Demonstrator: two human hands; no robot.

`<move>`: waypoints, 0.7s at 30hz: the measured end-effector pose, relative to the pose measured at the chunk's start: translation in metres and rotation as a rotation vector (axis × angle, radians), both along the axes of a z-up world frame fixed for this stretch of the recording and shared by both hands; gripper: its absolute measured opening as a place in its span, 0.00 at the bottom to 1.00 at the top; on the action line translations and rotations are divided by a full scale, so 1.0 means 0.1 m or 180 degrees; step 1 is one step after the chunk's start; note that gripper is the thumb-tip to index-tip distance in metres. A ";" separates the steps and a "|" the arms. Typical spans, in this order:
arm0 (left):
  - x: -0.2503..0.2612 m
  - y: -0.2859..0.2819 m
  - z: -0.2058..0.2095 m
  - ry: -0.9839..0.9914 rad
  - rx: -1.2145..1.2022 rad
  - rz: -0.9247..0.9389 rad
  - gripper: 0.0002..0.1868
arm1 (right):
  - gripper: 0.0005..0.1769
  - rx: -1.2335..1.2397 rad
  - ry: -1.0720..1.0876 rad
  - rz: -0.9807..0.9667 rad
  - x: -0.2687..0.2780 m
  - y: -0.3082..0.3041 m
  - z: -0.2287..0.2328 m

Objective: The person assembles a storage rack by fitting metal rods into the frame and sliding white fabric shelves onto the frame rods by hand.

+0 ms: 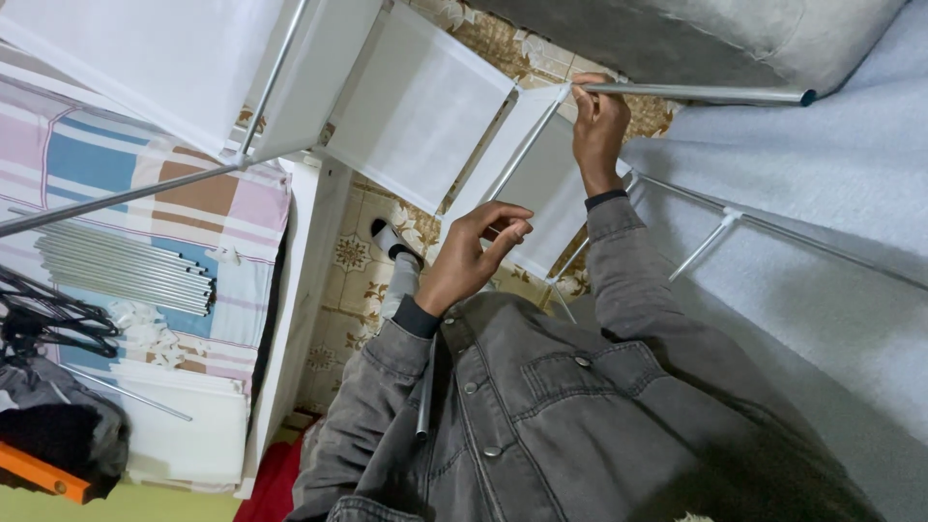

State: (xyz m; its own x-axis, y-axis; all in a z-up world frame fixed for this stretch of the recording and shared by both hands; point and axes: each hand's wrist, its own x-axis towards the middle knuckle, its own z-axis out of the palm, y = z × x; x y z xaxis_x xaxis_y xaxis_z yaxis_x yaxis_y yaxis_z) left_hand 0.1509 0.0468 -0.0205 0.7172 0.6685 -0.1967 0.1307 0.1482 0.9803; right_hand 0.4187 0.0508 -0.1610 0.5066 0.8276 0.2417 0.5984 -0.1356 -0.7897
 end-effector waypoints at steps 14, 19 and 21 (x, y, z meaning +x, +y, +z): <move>-0.05 -0.02 -0.02 -0.0067 -0.0210 0.0201 0.14 | 0.04 0.0026 -0.0174 -0.0110 0.00 0.05 -0.24; -0.15 -0.03 -0.03 0.0068 -0.0202 0.0211 0.14 | 0.04 0.0154 -0.0207 -0.0157 0.03 0.00 -0.47; -0.17 -0.04 -0.01 0.0144 0.0030 0.0188 0.15 | 0.04 0.0112 -0.0196 -0.0180 0.09 0.03 -0.64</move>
